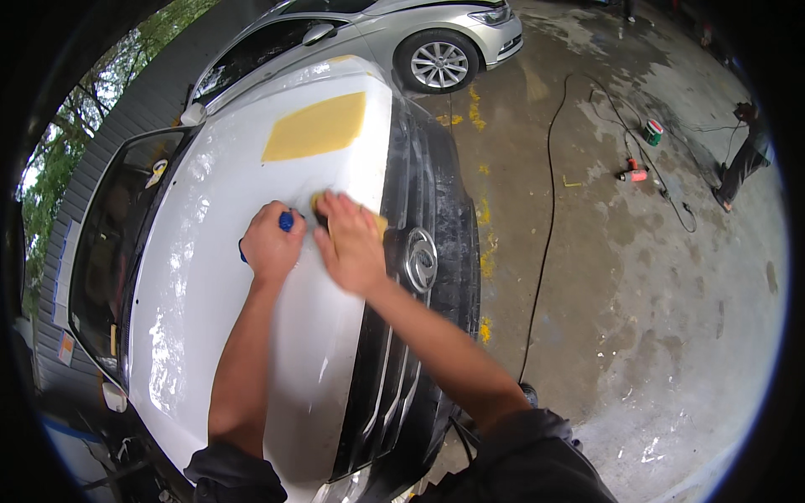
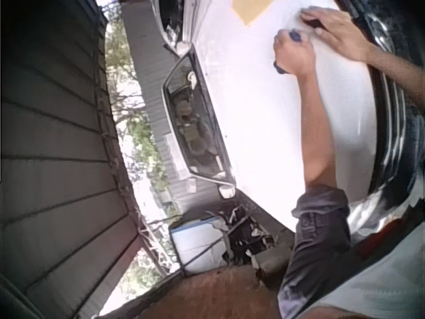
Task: The person sands the white car hood with a sanding block while holding a blue cloth. They repeatedly dip the sanding block into a bucket of water and continue sanding different sections of the hood.
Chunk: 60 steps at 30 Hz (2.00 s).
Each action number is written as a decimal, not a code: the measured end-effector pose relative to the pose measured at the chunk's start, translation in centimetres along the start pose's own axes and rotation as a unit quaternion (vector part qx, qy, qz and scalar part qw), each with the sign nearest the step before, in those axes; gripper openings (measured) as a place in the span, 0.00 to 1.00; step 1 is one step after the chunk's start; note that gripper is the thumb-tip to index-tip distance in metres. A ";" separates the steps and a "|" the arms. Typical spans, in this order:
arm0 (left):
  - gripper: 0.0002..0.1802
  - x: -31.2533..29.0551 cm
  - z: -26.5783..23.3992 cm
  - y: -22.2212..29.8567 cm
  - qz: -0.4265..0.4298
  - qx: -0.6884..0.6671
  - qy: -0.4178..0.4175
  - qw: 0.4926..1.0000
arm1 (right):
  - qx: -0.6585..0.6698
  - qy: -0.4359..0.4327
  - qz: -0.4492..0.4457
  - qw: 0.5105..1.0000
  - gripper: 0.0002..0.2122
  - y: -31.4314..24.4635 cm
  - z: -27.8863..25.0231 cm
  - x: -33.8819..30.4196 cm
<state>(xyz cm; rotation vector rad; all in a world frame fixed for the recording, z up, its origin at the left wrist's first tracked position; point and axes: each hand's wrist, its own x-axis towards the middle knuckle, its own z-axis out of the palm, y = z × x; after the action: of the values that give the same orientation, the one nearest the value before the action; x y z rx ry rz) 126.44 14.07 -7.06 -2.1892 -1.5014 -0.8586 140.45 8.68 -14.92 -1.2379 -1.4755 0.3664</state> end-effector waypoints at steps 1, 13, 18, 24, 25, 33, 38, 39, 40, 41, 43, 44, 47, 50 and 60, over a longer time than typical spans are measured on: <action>0.10 0.5 0.1 0.2 -0.054 0.000 -0.015 0.998 | 0.000 0.001 0.014 1.000 0.26 0.7 -0.2 2.3; 0.14 -6.6 -7.0 -3.5 0.002 -0.007 0.026 1.000 | 0.000 -0.046 -0.009 0.999 0.21 3.6 -0.8 9.1; 0.13 -7.8 -6.9 -4.3 -0.009 0.030 0.018 0.999 | 0.040 -0.054 -0.045 0.997 0.25 0.0 0.5 1.9; 0.13 -6.7 -7.3 -3.5 -0.004 0.022 0.010 1.000 | 0.074 -0.091 -0.022 0.993 0.26 3.8 -0.3 5.6; 0.13 -6.4 -7.0 -3.3 -0.004 0.016 0.011 1.000 | 0.044 -0.046 -0.007 0.998 0.26 5.1 -0.9 8.5; 0.13 -8.0 -6.8 -4.6 -0.016 0.027 -0.003 1.000 | 0.040 -0.139 -0.121 0.982 0.28 -1.6 -0.5 -3.9; 0.12 -5.8 -6.3 -2.9 0.004 0.009 0.015 1.000 | 0.053 0.026 -0.036 0.998 0.25 8.3 -0.8 11.4; 0.12 -6.0 -6.1 -3.1 -0.001 0.010 0.012 1.000 | 0.057 0.001 -0.014 0.998 0.25 7.7 -0.5 10.7; 0.12 -6.4 -5.9 -3.3 -0.006 0.007 0.009 1.000 | 0.056 -0.022 0.009 0.998 0.25 6.8 -0.6 9.9; 0.12 -7.1 -5.9 -3.7 -0.012 0.007 0.004 1.000 | 0.050 -0.056 -0.027 0.997 0.26 5.2 0.1 6.2; 0.12 -7.8 -6.7 -4.2 -0.019 0.021 0.000 1.000 | 0.039 -0.139 -0.105 0.984 0.28 0.8 0.2 -1.3; 0.12 -8.0 -6.9 -4.3 -0.020 0.025 0.000 0.999 | 0.031 -0.182 -0.145 0.972 0.30 -0.4 -0.6 -2.8; 0.12 -7.3 -7.2 -3.8 -0.017 0.024 0.007 1.000 | 0.086 -0.168 -0.125 0.974 0.30 4.5 -0.7 5.4; 0.12 -5.9 -6.0 -3.0 0.008 0.001 0.011 1.000 | 0.056 -0.069 -0.043 0.995 0.31 8.6 -1.5 13.1; 0.13 -6.6 -6.5 -3.4 -0.009 0.012 -0.001 1.000 | 0.106 -0.140 -0.048 0.983 0.27 8.1 -2.3 10.1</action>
<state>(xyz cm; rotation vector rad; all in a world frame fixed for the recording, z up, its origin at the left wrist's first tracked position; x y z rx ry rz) 119.77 6.85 -6.62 -2.1633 -1.5279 -0.8388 148.09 19.46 -15.08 -0.9700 -1.6793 0.6350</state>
